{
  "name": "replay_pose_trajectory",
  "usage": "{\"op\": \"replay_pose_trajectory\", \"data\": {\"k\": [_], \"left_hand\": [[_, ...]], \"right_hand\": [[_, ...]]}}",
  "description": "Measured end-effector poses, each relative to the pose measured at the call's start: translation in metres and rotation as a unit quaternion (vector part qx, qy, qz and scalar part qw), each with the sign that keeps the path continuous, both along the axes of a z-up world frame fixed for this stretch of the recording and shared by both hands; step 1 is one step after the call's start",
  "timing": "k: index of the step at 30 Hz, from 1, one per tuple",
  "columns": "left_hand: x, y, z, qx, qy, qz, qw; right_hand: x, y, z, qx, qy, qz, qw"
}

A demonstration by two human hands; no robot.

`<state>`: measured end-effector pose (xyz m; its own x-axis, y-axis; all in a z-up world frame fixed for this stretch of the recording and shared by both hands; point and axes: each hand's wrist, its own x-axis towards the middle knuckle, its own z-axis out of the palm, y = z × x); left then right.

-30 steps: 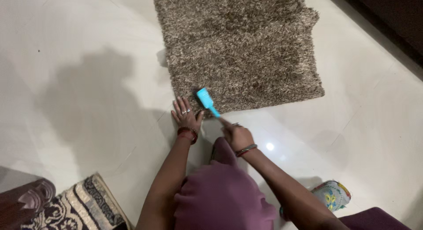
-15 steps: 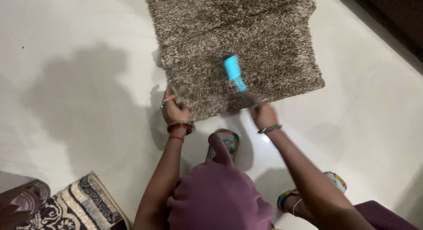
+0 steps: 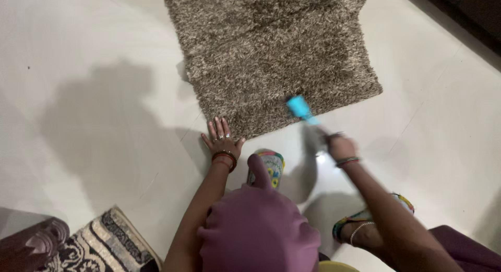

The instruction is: The person brushes a small brown rug on the floor using a blue handheld brush, occasionally lifting and shaking the rug to remove debris.

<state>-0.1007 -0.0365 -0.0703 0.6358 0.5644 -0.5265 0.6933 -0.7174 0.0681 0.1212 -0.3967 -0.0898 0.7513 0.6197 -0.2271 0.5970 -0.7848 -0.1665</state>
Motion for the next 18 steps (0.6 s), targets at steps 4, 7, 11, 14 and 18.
{"op": "replay_pose_trajectory", "data": {"k": [4, 7, 11, 14, 18], "left_hand": [[-0.001, -0.002, -0.01, 0.031, -0.02, -0.02, 0.999], [0.002, 0.001, -0.009, 0.024, -0.006, -0.03, 0.999], [0.005, 0.004, 0.003, 0.007, 0.018, -0.031, 0.999], [0.006, 0.005, 0.009, -0.029, 0.091, -0.052, 0.994], [0.001, 0.002, 0.002, -0.001, 0.009, -0.023, 1.0]], "right_hand": [[0.041, -0.066, 0.061, -0.018, -0.076, -0.132, 0.988], [0.025, -0.041, 0.057, 0.091, 0.0, -0.247, 0.965], [-0.097, 0.078, 0.001, 0.097, 0.066, -0.072, 0.991], [-0.138, 0.128, 0.002, 0.072, 0.134, 0.073, 0.986], [-0.029, 0.085, -0.021, -0.036, 0.024, 0.11, 0.993]]}}
